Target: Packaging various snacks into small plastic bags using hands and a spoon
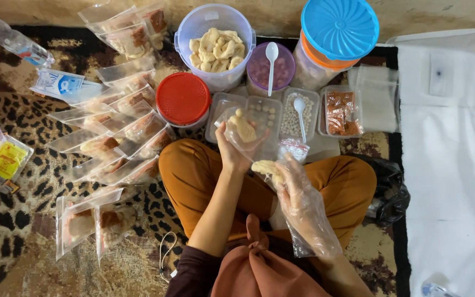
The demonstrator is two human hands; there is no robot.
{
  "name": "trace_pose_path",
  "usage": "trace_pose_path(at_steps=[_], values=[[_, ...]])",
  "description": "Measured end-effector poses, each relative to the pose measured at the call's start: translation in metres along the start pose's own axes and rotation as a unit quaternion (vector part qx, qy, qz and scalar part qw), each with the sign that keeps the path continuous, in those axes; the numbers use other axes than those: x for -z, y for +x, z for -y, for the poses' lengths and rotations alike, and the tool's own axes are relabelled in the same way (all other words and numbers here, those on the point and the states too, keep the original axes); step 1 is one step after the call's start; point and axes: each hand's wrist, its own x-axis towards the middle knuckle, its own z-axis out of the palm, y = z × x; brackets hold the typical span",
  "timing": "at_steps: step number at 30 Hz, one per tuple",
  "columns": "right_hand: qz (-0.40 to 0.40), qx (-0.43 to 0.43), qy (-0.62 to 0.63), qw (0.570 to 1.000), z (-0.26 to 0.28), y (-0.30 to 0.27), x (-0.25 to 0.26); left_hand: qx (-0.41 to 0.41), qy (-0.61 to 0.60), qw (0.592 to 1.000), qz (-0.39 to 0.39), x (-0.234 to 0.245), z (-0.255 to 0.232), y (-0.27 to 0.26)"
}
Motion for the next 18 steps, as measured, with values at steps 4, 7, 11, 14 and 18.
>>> trace_pose_path(at_steps=[4, 7, 11, 14, 18], values=[[0.047, -0.123, 0.137, 0.982, -0.003, -0.002, -0.017, 0.018, 0.001, 1.000, -0.010, 0.003, 0.003, 0.000], [0.008, -0.204, 0.341, 0.918, -0.021, -0.015, -0.052, 0.029, 0.004, 0.999, -0.037, 0.004, 0.007, 0.000], [-0.102, -0.463, 0.706, 0.527, -0.033, 0.012, -0.081, 0.016, 0.034, 0.997, -0.063, 0.006, 0.015, 0.000], [-0.023, -0.201, 0.335, 0.920, -0.047, -0.010, -0.080, 0.032, 0.025, 0.997, -0.064, 0.004, 0.010, 0.003], [0.064, -0.129, 0.341, 0.929, -0.046, 0.010, -0.064, 0.021, 0.007, 0.998, -0.059, 0.003, 0.016, -0.002]])
